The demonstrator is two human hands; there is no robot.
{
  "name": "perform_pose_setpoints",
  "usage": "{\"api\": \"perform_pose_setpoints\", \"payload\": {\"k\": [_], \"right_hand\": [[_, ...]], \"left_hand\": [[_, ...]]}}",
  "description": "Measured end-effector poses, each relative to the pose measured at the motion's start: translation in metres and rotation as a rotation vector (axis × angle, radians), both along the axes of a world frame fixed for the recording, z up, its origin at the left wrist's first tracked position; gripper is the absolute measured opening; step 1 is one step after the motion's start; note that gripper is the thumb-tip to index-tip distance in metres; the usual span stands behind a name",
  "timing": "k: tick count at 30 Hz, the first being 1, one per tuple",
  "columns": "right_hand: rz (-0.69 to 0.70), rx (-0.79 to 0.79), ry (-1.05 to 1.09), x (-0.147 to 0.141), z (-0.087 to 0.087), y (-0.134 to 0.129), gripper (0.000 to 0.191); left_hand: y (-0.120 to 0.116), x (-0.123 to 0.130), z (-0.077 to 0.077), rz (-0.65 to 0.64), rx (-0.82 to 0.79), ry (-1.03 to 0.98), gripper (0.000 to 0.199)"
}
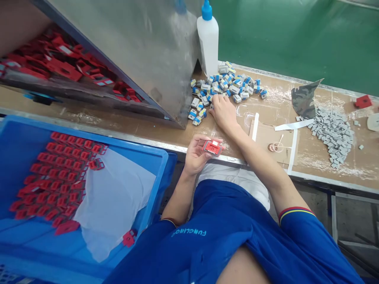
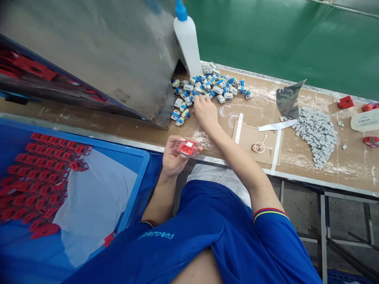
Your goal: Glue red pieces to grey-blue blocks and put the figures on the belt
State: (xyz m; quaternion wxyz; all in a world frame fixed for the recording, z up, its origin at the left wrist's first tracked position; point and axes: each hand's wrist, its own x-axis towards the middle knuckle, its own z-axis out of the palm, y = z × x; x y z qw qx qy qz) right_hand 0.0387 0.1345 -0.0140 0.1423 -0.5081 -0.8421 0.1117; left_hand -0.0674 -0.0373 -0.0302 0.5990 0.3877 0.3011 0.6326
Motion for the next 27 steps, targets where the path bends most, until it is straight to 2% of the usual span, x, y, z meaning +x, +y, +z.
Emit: {"api": "perform_pose_setpoints", "payload": {"k": [4, 8, 11, 14, 17, 21, 27], "right_hand": [[-0.010, -0.062, 0.015, 0.007, 0.003, -0.003, 0.023], [-0.040, -0.155, 0.134, 0.034, 0.006, -0.023, 0.031], [-0.061, -0.269, 0.455, 0.061, 0.012, -0.047, 0.031], [0.010, -0.472, 0.872, 0.086, 0.025, -0.074, 0.039], [-0.006, -0.599, 1.092, 0.105, 0.038, -0.094, 0.047], [-0.021, -0.651, 1.199, 0.116, 0.044, -0.110, 0.052], [-0.053, -0.590, 1.185, 0.125, 0.041, -0.125, 0.061]], "left_hand": [[0.006, 0.003, 0.004, 0.012, -0.031, 0.018, 0.057], [0.012, 0.005, 0.003, 0.009, -0.024, 0.019, 0.055], [0.017, 0.007, 0.001, 0.002, -0.024, 0.009, 0.055], [0.021, 0.009, 0.000, -0.015, -0.046, 0.029, 0.057], [0.024, 0.014, -0.001, -0.038, -0.043, 0.020, 0.056], [0.027, 0.024, -0.001, -0.075, -0.022, -0.022, 0.053], [0.029, 0.036, 0.003, -0.095, -0.056, -0.038, 0.052]]}}
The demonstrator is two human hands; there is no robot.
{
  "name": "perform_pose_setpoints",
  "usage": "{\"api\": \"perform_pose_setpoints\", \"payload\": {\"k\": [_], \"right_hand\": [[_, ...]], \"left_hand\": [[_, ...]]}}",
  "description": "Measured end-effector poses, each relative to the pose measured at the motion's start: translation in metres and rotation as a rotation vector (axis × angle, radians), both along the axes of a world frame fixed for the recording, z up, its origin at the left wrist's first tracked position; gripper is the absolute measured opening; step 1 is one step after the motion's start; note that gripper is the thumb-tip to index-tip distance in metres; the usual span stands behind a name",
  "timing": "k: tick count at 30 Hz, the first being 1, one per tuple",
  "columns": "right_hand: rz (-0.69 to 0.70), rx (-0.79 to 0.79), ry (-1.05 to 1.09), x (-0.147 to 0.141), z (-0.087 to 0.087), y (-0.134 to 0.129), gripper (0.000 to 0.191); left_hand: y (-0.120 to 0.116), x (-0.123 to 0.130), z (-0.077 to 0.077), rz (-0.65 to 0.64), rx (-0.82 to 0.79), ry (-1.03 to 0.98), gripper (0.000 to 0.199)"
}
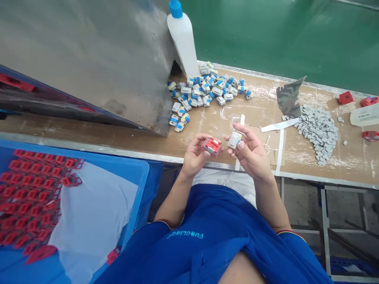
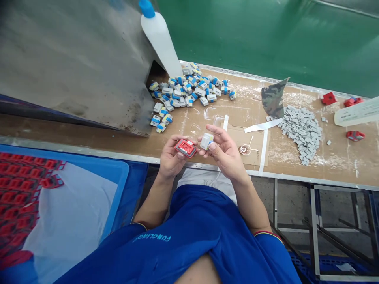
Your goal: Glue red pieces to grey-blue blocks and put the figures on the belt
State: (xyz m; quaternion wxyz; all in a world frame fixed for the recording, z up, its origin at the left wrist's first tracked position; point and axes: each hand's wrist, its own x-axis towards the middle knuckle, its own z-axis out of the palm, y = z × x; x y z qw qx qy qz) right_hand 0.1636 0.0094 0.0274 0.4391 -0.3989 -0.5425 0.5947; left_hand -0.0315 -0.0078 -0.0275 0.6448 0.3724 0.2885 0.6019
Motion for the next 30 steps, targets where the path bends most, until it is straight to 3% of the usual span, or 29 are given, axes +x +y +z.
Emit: {"api": "perform_pose_setpoints", "payload": {"k": [9, 19, 24, 30], "right_hand": [[-0.026, -0.066, 0.021, 0.011, 0.006, -0.011, 0.059], [-0.119, 0.018, 0.020, 0.018, 0.016, -0.024, 0.046], [-0.150, 0.057, 0.088, 0.019, 0.019, -0.031, 0.032], [-0.118, 0.142, 0.172, 0.020, 0.017, -0.034, 0.015]], "left_hand": [[0.000, 0.014, 0.005, -0.027, -0.014, 0.024, 0.057], [-0.006, 0.019, 0.006, -0.157, -0.028, -0.036, 0.058], [-0.007, 0.022, 0.002, -0.177, 0.000, -0.047, 0.056], [-0.008, 0.023, 0.010, -0.185, -0.065, -0.085, 0.059]]}}
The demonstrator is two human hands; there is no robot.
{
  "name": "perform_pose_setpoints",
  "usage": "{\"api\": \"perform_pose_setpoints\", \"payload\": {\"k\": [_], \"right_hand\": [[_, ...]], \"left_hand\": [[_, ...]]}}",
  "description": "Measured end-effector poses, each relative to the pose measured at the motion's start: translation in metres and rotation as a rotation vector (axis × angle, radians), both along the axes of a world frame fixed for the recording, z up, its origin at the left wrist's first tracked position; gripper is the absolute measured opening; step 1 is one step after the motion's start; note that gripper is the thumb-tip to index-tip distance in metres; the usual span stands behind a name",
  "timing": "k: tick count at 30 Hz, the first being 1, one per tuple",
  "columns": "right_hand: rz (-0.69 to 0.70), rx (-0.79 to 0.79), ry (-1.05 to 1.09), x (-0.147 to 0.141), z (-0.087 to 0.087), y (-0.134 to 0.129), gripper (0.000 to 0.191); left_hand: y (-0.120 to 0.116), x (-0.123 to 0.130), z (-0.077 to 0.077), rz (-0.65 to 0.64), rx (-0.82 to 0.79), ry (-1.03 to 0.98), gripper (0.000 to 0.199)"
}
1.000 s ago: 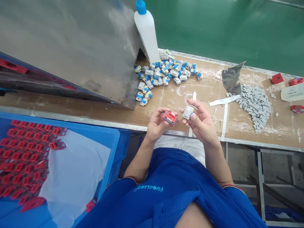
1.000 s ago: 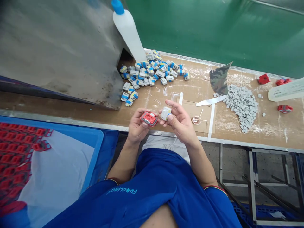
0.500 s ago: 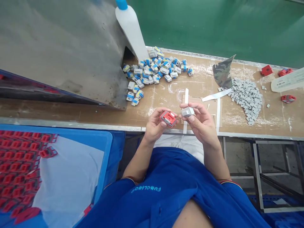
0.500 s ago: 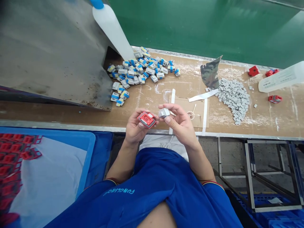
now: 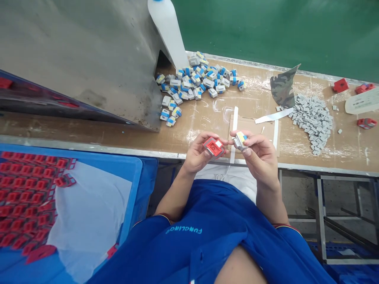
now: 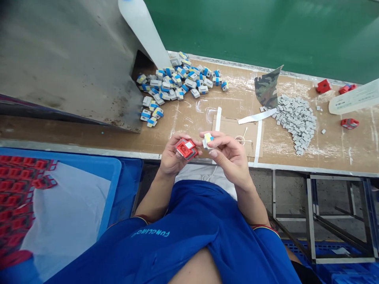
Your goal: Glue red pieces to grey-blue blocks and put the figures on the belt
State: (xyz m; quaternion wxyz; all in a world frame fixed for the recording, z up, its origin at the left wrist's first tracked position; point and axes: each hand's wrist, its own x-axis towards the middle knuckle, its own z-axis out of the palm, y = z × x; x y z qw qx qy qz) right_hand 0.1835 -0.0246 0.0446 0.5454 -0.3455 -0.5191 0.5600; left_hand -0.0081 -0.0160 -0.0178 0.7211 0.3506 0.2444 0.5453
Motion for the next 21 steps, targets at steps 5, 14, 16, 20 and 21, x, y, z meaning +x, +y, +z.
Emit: {"api": "perform_pose_setpoints", "payload": {"k": [5, 14, 16, 20, 21], "right_hand": [[0.007, 0.016, -0.050, -0.002, -0.004, 0.002, 0.048], [0.030, 0.127, -0.122, 0.001, -0.012, 0.006, 0.046], [0.048, 0.134, -0.122, 0.002, -0.013, 0.006, 0.046], [0.060, 0.135, -0.110, 0.003, -0.015, 0.005, 0.046], [0.061, 0.132, -0.111, 0.003, -0.015, 0.004, 0.045]], "left_hand": [[-0.001, 0.001, 0.005, -0.009, -0.021, -0.045, 0.055], [-0.001, 0.003, 0.008, -0.075, -0.058, 0.015, 0.058], [-0.001, 0.004, 0.010, -0.085, -0.064, 0.026, 0.057], [-0.001, 0.007, 0.014, -0.082, -0.078, 0.010, 0.055], [-0.001, 0.008, 0.014, -0.079, -0.077, -0.001, 0.054]]}}
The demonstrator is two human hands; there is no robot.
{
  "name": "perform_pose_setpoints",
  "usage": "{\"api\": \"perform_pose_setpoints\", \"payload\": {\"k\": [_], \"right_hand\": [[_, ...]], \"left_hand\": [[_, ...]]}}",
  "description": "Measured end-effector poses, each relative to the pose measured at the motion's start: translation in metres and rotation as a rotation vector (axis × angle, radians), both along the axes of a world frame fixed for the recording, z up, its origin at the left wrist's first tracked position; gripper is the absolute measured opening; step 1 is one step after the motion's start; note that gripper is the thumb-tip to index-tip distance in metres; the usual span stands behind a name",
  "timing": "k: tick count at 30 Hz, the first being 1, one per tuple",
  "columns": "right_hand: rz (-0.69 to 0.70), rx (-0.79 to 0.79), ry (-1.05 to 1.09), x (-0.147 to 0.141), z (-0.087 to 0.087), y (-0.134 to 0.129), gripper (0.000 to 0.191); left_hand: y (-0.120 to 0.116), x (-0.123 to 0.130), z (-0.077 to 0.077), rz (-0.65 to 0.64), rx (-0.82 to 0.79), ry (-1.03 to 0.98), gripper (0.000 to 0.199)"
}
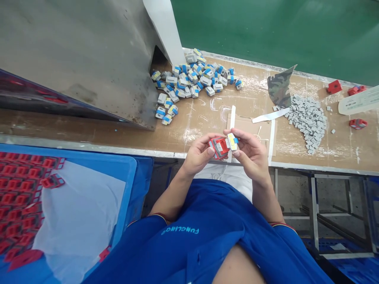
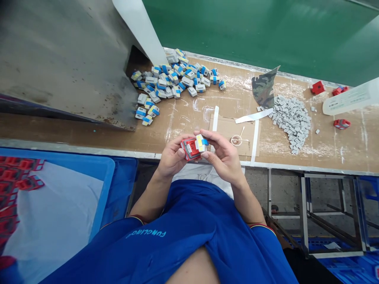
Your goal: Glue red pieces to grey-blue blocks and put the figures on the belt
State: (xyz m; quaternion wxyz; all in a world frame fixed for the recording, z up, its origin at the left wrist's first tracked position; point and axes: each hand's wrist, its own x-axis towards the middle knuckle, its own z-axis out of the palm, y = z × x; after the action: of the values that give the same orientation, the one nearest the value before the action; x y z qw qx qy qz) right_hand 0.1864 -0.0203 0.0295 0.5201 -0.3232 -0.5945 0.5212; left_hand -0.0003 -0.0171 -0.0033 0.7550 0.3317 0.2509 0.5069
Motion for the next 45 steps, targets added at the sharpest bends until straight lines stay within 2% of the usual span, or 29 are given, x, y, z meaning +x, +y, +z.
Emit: {"api": "perform_pose_setpoints", "payload": {"k": [10, 21, 25, 29, 37, 43, 45], "right_hand": [[0.004, 0.054, -0.078, 0.001, 0.002, 0.000, 0.043], [0.050, 0.110, -0.244, 0.014, 0.002, 0.008, 0.047], [0.003, 0.160, -0.288, 0.015, 0.004, 0.011, 0.045], [-0.052, 0.222, -0.345, 0.015, 0.005, 0.012, 0.045], [-0.144, 0.379, -0.492, 0.011, 0.006, 0.013, 0.054], [-0.136, 0.372, -0.537, 0.006, -0.003, 0.008, 0.053], [-0.127, 0.348, -0.552, 0.004, -0.006, 0.006, 0.060]], "left_hand": [[-0.001, 0.001, 0.001, 0.016, -0.061, 0.030, 0.061], [0.000, 0.000, 0.001, 0.024, -0.025, 0.124, 0.061], [-0.001, -0.001, 0.008, 0.036, -0.017, 0.137, 0.055], [-0.001, 0.001, 0.013, 0.053, -0.040, 0.171, 0.056], [-0.004, 0.010, 0.008, 0.112, -0.062, 0.142, 0.057], [-0.007, 0.013, 0.006, 0.164, -0.104, 0.161, 0.056], [-0.007, 0.014, 0.008, 0.174, -0.129, 0.143, 0.056]]}}
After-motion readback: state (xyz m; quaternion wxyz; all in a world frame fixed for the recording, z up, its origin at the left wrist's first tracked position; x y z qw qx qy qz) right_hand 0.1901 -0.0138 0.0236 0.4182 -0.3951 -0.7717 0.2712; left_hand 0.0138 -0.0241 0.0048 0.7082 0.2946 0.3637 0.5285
